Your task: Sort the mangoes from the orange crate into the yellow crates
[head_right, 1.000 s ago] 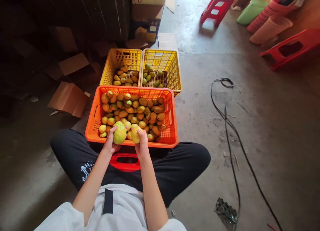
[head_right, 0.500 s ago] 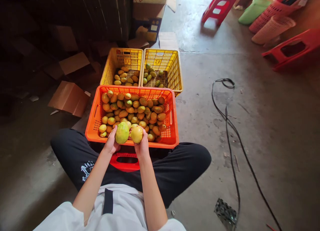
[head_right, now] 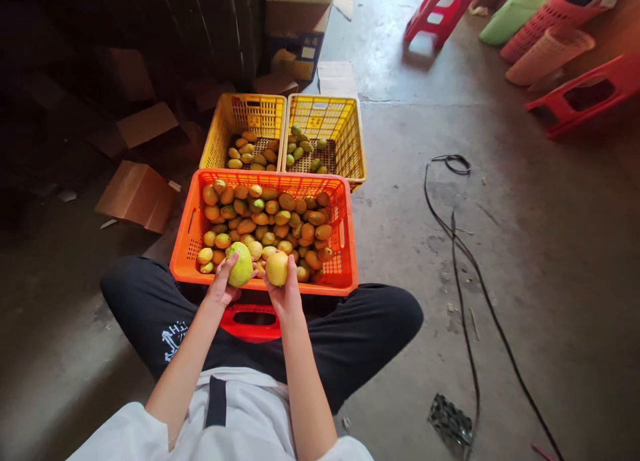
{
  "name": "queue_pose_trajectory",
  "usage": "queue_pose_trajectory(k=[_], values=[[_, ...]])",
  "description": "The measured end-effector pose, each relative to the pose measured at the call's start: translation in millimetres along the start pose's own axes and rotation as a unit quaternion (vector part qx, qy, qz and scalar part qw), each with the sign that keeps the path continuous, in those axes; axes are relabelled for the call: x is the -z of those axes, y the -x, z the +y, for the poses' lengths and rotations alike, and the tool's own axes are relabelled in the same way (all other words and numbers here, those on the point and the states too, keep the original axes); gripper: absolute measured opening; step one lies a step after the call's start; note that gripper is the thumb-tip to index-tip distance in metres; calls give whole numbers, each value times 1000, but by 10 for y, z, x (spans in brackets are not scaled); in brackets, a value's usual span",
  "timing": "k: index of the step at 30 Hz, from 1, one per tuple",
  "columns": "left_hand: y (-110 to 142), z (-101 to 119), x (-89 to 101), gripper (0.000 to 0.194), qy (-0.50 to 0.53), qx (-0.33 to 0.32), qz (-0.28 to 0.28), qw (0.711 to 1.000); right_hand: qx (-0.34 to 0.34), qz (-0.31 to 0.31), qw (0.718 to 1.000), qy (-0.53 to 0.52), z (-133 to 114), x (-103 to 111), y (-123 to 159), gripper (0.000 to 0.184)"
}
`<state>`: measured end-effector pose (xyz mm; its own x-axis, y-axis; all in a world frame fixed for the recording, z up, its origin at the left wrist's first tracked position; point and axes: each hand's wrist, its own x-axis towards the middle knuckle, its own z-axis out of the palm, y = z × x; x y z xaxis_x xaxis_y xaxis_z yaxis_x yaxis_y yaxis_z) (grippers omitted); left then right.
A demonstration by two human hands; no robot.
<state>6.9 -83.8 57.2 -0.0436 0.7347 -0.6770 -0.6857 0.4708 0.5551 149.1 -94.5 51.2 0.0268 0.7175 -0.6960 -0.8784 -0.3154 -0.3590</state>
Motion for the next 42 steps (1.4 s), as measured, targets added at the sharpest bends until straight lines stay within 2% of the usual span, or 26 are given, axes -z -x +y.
queue_pose_trajectory(k=[4, 7, 9, 17, 21, 28, 33, 36, 42], values=[[17, 38, -29, 57, 11, 8, 35, 999, 34, -15, 999, 16, 0, -25, 33, 48], [10, 19, -43, 49, 15, 7, 75, 997, 63, -8, 997, 36, 25, -28, 16, 48], [-1, 0, -48, 43, 15, 0, 79, 997, 79, 0, 995, 54, 42, -24, 1, 46], [-22, -2, -110, 18, 13, -24, 92, 995, 64, 2, 996, 56, 44, -44, 6, 33], [-14, 18, -151, 18, 24, -27, 83, 996, 37, 5, 999, 38, 21, -74, 4, 30], [-50, 22, -126, 20, 38, 0, 100, 994, 5, 4, 1000, 21, 0, -82, -63, 27], [-47, 33, -124, 32, 36, 26, 55, 997, -26, 26, 999, 19, 4, -54, -72, 28], [-27, 74, -138, 35, 58, 52, 44, 996, -12, 22, 999, 20, 15, -58, -45, 33], [-1, 88, -82, 37, 64, 52, 25, 996, 48, 14, 996, 70, 33, -52, -13, 52]])
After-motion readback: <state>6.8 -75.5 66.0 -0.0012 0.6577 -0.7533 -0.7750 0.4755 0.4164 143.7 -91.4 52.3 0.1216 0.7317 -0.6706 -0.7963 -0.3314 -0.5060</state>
